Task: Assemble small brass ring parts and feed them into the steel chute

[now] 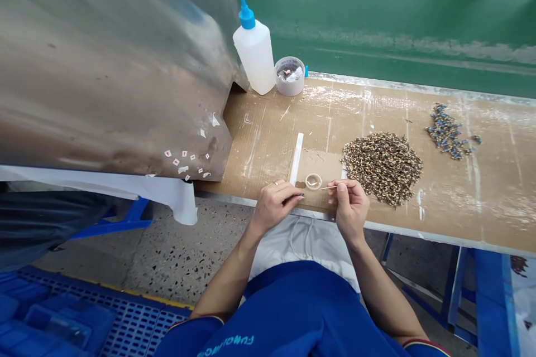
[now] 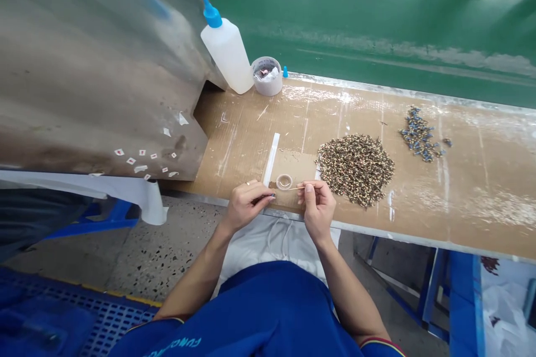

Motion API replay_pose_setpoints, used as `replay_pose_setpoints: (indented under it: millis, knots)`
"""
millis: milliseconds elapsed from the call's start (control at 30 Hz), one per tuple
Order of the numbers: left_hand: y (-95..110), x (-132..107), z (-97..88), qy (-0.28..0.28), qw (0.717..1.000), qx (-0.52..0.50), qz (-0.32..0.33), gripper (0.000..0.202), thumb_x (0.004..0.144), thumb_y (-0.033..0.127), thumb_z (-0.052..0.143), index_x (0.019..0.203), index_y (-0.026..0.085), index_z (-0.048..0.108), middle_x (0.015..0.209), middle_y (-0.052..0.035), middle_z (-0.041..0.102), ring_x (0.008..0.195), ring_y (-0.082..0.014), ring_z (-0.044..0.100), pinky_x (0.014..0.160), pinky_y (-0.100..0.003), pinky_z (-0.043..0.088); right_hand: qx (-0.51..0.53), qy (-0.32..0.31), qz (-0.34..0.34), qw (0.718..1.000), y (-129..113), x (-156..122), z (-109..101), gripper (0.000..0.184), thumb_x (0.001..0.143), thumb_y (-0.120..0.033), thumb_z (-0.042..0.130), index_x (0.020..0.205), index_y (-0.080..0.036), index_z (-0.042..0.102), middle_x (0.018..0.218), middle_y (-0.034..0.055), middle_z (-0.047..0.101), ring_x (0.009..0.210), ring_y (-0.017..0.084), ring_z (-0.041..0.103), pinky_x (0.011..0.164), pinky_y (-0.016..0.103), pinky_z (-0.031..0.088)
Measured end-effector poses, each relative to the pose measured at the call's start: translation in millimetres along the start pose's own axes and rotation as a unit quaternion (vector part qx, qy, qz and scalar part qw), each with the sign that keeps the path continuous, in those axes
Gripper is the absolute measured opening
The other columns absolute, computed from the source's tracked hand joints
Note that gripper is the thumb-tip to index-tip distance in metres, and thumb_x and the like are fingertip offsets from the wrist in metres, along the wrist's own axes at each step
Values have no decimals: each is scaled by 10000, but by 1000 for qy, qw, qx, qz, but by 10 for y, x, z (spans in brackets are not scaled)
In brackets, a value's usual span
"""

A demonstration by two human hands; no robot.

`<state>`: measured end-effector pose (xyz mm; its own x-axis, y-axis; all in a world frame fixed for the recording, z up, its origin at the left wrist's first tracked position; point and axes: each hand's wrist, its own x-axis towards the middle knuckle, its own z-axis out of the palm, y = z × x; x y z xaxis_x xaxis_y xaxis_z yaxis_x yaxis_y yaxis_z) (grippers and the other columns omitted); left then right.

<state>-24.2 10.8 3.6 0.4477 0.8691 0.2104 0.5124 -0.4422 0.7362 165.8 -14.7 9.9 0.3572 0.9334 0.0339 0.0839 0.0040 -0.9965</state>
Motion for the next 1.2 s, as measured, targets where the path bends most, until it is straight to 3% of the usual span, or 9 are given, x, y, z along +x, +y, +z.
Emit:
replay_pose_setpoints:
  millis: [467, 933, 1200]
  knots:
    - [23, 11, -12, -27, 999, 23, 7, 300, 1006, 380, 530, 903, 220, 762, 793, -36, 719, 729, -163, 596, 719, -288, 445, -28, -111, -9, 993, 55, -72, -25, 297, 943, -494, 583, 874, -224, 685, 667, 30, 707, 501, 150, 598, 442, 269, 497]
    - [-7, -13, 0, -17, 1000, 13, 21, 273, 1002, 366, 545, 922, 223, 763, 802, -31, 724, 716, -163, 588, 699, -287, 413, -56, -136, -65, 987, 54, -82, -26, 218, 960, -390, 597, 886, -215, 704, 664, 24, 723, 519, 145, 646, 461, 243, 495]
    - [8, -5, -9, -1, 999, 16, 44, 324, 1018, 380, 521, 891, 190, 751, 782, -24, 717, 705, -147, 583, 690, -271, 418, -60, -131, -75, 987, 81, -87, -34, 237, 961, -409, 596, 881, -210, 700, 679, 28, 731, 509, 139, 645, 470, 240, 513]
